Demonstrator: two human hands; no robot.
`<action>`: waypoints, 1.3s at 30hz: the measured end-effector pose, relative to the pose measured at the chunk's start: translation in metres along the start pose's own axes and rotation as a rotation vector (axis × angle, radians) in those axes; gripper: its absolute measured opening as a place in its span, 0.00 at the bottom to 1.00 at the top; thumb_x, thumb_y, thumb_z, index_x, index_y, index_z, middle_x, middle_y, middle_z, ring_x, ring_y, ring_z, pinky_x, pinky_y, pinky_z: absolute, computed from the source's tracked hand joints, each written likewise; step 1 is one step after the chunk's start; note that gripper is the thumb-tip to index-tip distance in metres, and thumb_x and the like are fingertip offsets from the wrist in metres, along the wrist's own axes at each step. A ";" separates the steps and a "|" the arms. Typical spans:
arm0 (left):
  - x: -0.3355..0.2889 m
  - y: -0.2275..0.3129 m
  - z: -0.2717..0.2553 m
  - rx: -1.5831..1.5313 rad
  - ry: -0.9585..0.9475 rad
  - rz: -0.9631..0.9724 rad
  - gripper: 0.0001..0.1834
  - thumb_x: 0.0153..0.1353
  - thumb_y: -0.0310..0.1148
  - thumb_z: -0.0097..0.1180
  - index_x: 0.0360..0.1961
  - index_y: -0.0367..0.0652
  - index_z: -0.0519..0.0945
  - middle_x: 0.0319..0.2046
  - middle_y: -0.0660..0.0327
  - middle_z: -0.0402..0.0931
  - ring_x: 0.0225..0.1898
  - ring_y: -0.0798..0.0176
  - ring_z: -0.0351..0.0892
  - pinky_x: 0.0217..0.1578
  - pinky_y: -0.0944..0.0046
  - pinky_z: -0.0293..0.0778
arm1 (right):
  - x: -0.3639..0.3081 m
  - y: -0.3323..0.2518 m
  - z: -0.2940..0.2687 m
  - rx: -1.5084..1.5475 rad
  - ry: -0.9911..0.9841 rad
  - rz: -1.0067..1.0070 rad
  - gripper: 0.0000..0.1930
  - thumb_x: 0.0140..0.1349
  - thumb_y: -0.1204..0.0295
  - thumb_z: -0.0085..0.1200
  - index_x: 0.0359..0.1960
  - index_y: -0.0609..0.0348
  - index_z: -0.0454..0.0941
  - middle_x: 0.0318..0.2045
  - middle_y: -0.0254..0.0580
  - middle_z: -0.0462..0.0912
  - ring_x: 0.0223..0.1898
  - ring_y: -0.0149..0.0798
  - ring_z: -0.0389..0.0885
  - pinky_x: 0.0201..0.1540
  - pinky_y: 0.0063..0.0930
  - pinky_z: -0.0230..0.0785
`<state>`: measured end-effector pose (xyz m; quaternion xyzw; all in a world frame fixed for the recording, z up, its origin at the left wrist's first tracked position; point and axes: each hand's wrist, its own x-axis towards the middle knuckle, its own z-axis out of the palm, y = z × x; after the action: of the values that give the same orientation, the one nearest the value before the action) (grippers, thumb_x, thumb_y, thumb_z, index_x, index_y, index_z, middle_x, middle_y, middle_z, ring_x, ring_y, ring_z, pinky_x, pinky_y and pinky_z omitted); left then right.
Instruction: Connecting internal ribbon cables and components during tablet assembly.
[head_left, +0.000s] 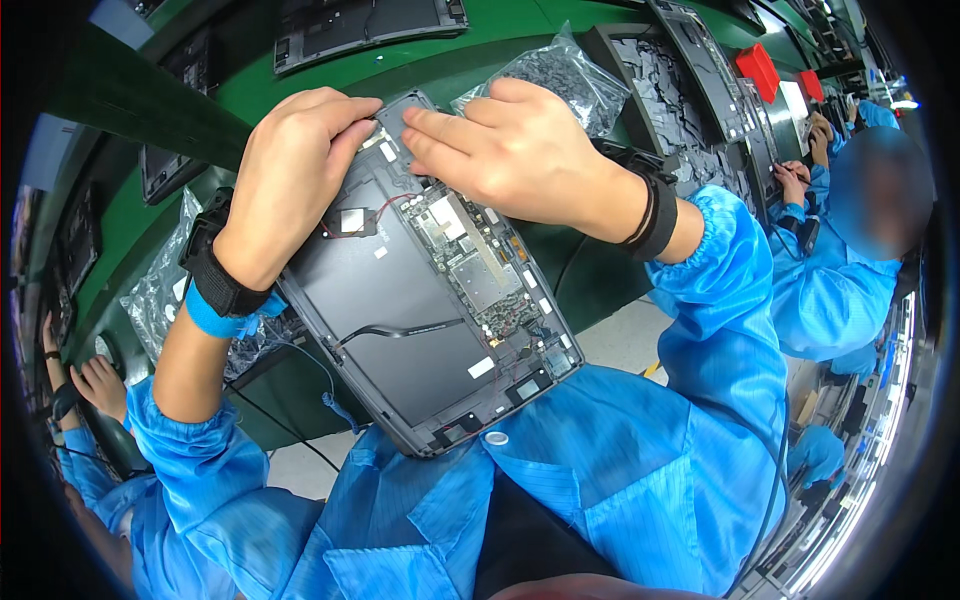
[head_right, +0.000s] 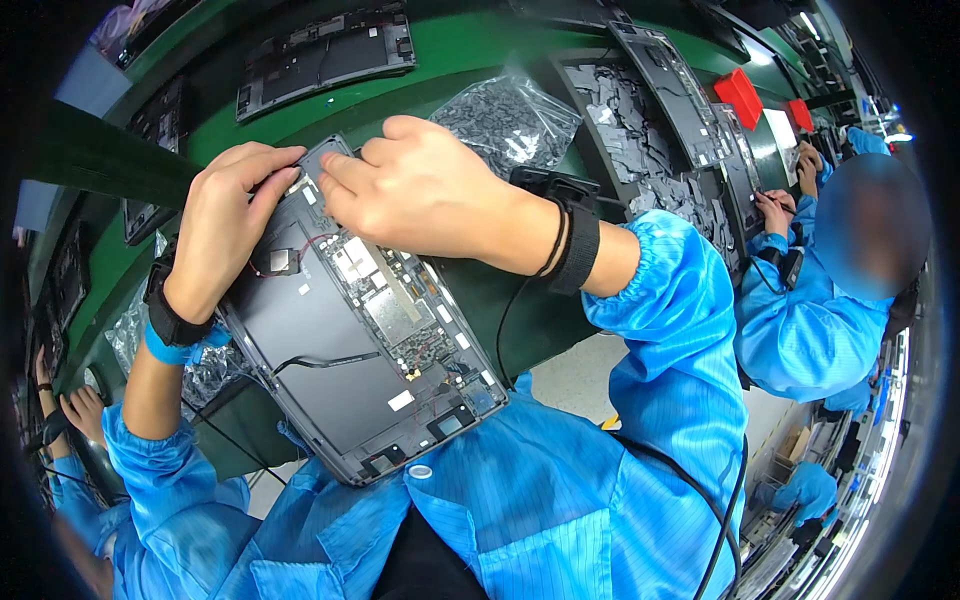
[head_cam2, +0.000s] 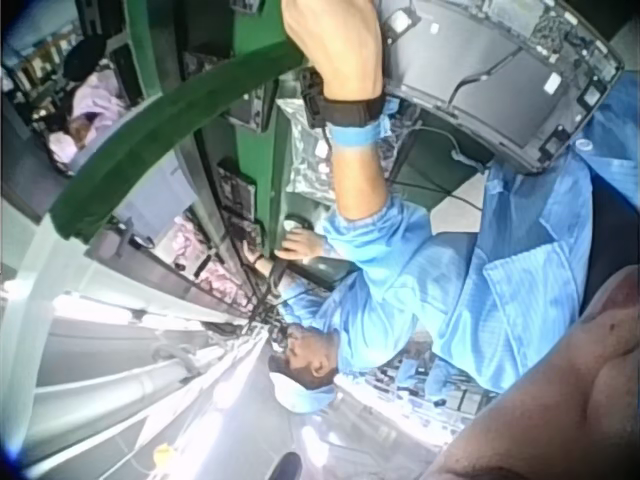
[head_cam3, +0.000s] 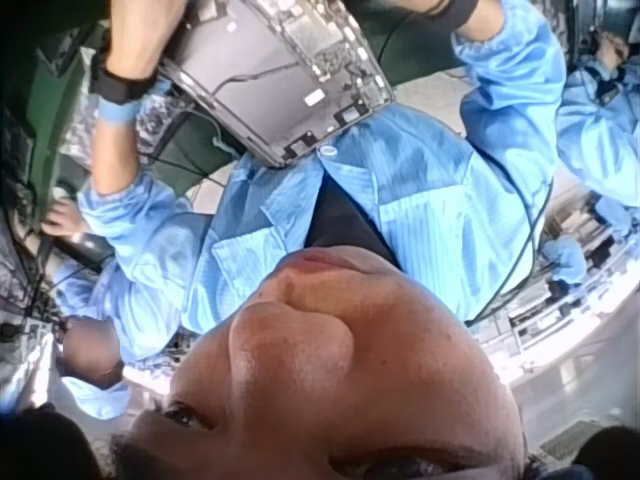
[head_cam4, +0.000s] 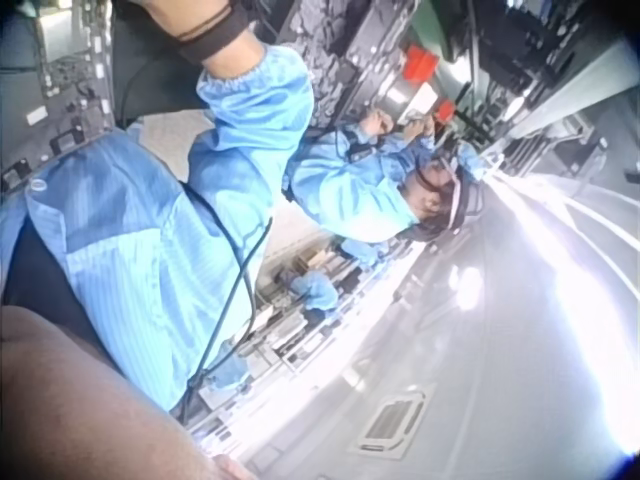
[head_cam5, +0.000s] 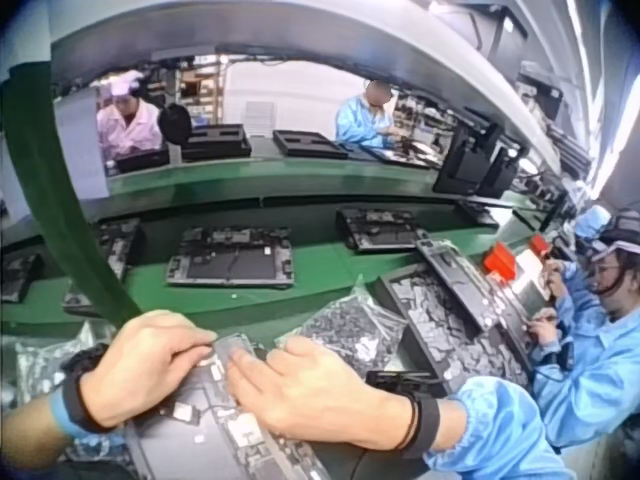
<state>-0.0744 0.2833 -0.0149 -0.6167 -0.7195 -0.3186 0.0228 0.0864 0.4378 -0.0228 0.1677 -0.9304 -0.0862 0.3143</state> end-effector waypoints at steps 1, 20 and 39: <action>0.000 -0.001 0.001 0.003 0.001 -0.005 0.07 0.56 0.24 0.59 0.35 0.35 0.83 0.29 0.53 0.79 0.35 0.49 0.79 0.38 0.55 0.75 | -0.003 0.001 0.003 -0.007 0.018 -0.030 0.09 0.46 0.71 0.57 0.30 0.59 0.82 0.38 0.37 0.86 0.25 0.30 0.79 0.29 0.26 0.67; 0.002 -0.002 0.004 0.130 -0.038 0.110 0.07 0.57 0.24 0.58 0.37 0.34 0.83 0.30 0.52 0.80 0.35 0.48 0.79 0.39 0.55 0.74 | -0.006 0.006 -0.011 0.360 -0.331 0.154 0.17 0.62 0.62 0.50 0.45 0.60 0.82 0.52 0.58 0.80 0.30 0.47 0.84 0.33 0.36 0.77; -0.119 0.059 -0.035 0.150 0.046 -0.156 0.28 0.57 0.19 0.52 0.62 0.38 0.71 0.66 0.47 0.62 0.70 0.39 0.54 0.67 0.47 0.53 | -0.006 -0.008 0.030 1.359 -0.078 1.173 0.27 0.60 0.68 0.63 0.60 0.65 0.71 0.45 0.40 0.78 0.46 0.31 0.76 0.51 0.23 0.68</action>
<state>-0.0053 0.1646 -0.0121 -0.5478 -0.7865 -0.2788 0.0604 0.0741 0.4340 -0.0521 -0.1877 -0.7267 0.6518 0.1089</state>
